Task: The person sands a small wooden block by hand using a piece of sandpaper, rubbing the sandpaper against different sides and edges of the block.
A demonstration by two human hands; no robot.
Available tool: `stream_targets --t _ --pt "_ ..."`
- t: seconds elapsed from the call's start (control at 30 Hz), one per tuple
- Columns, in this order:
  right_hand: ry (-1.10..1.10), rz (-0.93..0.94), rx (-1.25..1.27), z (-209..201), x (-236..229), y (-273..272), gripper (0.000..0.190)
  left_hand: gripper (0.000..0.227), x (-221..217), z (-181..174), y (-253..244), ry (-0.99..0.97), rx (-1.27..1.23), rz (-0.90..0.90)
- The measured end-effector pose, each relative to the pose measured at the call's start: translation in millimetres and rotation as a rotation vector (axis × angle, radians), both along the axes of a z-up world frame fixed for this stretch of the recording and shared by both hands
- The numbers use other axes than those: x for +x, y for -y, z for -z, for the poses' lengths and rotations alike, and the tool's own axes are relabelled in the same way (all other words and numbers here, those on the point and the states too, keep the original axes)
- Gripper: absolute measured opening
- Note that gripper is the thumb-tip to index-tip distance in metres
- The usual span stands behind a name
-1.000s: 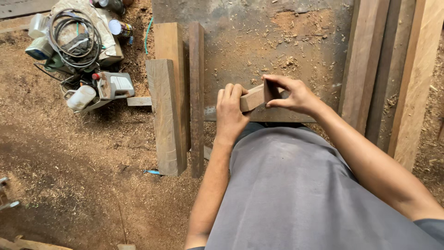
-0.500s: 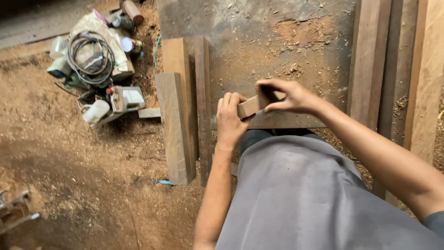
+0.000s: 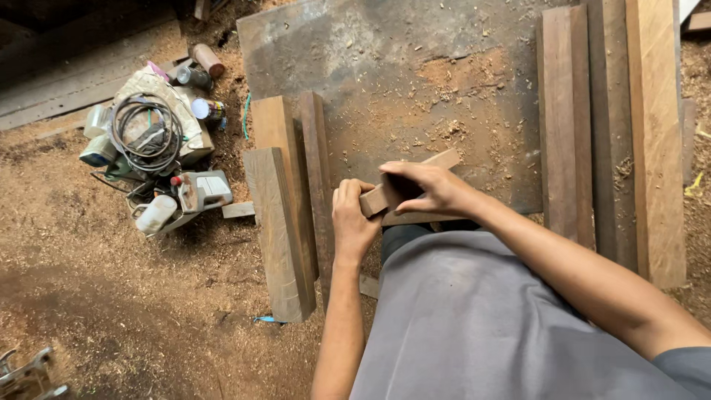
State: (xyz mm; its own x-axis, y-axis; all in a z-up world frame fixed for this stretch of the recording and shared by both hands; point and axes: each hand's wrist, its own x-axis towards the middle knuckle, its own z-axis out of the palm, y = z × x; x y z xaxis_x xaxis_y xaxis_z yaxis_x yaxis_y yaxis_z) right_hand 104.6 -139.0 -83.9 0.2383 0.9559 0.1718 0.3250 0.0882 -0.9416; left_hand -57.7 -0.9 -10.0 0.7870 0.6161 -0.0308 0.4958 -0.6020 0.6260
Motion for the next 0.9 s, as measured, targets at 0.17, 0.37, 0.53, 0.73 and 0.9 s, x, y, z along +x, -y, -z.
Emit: stream_targets --t 0.17,0.37,0.53,0.73,0.9 --pt "-0.085 -0.028 -0.049 -10 9 6 0.080 0.040 4 -3 13 -0.003 0.035 0.022" --pt "-0.081 -0.021 -0.047 -29 15 8 0.079 0.044 11 -11 19 0.024 0.019 0.019" --pt "-0.145 -0.061 0.028 -32 5 12 0.078 0.040 11 -4 29 -0.039 0.074 -0.008" --pt "-0.237 0.059 -0.336 6 36 15 0.077 0.045 16 -11 33 -0.016 -0.037 -0.135" --pt "-0.138 -0.145 -0.046 -17 23 10 0.078 0.040 19 -2 25 -0.037 0.020 -0.106"
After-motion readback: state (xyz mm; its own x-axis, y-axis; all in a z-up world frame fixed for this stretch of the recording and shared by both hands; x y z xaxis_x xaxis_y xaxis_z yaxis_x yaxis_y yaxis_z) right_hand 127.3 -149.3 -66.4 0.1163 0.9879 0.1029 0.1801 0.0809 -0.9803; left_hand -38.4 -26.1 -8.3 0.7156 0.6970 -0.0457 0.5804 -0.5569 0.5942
